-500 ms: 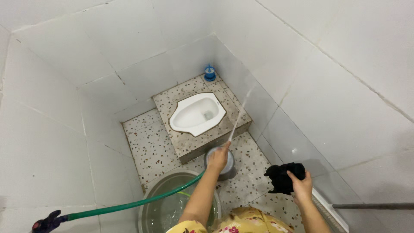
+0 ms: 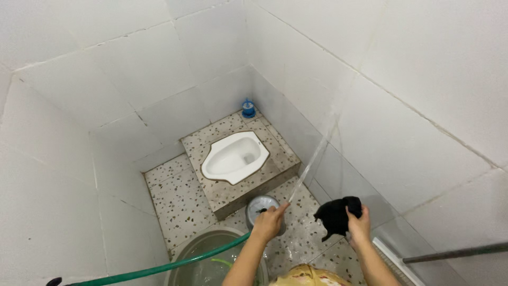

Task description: The person scrubs a small metal container with a toothbrush, rinses a cloth with a hose, wipes the tiled walls, and then scrubs the squat toilet and floor using a long-handled brush. The person uses a green hose, a black cloth, and a long-handled brush to clean the bathroom surfaces.

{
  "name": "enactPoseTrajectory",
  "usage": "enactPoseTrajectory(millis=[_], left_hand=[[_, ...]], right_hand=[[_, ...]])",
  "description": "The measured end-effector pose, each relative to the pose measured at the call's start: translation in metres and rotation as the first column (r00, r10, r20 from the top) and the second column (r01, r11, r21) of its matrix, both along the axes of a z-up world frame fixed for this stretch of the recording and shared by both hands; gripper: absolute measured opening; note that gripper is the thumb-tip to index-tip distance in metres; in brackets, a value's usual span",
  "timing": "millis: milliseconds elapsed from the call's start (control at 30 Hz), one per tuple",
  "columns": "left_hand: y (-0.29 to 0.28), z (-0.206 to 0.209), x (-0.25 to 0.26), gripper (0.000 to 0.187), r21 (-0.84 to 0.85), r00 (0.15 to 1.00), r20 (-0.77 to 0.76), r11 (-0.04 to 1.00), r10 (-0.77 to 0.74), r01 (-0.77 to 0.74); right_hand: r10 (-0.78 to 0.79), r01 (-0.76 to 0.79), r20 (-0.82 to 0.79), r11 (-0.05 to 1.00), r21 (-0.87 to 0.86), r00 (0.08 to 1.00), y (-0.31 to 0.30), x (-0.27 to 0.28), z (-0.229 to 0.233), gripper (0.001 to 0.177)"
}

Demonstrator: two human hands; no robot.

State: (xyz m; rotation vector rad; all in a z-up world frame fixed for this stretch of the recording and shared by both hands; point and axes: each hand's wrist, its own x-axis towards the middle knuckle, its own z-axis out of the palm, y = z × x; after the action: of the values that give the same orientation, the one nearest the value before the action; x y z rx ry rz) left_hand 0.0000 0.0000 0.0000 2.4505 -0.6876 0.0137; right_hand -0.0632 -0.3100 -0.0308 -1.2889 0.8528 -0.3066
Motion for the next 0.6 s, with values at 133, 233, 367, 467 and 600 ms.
enactPoseTrajectory(millis=[133,233,367,467,600], left_hand=[[-0.002,0.015,-0.032,0.047,-0.020,0.994,-0.026,0.994,-0.110,0.110],[-0.005,0.033,-0.045,0.042,-0.080,0.991,0.041,0.988,-0.131,0.134],[-0.012,0.057,-0.048,0.049,-0.026,0.993,-0.038,0.993,-0.116,0.115],[-0.015,0.064,-0.044,0.052,-0.061,0.993,-0.027,0.992,-0.112,0.111],[-0.017,0.057,-0.035,0.051,-0.089,0.996,0.042,0.993,-0.077,0.080]], right_hand=[[0.054,-0.046,0.064,0.991,-0.124,0.996,0.004,0.030,-0.009,0.043],[0.107,-0.102,0.013,0.973,-0.205,0.994,0.016,0.050,-0.018,0.053],[0.181,-0.168,0.047,0.963,-0.209,0.982,0.030,0.074,-0.016,0.067],[0.225,-0.201,0.080,0.953,-0.228,0.971,0.042,0.079,-0.013,0.056],[0.254,-0.233,0.039,0.931,-0.282,0.966,0.055,0.079,-0.011,0.046]])
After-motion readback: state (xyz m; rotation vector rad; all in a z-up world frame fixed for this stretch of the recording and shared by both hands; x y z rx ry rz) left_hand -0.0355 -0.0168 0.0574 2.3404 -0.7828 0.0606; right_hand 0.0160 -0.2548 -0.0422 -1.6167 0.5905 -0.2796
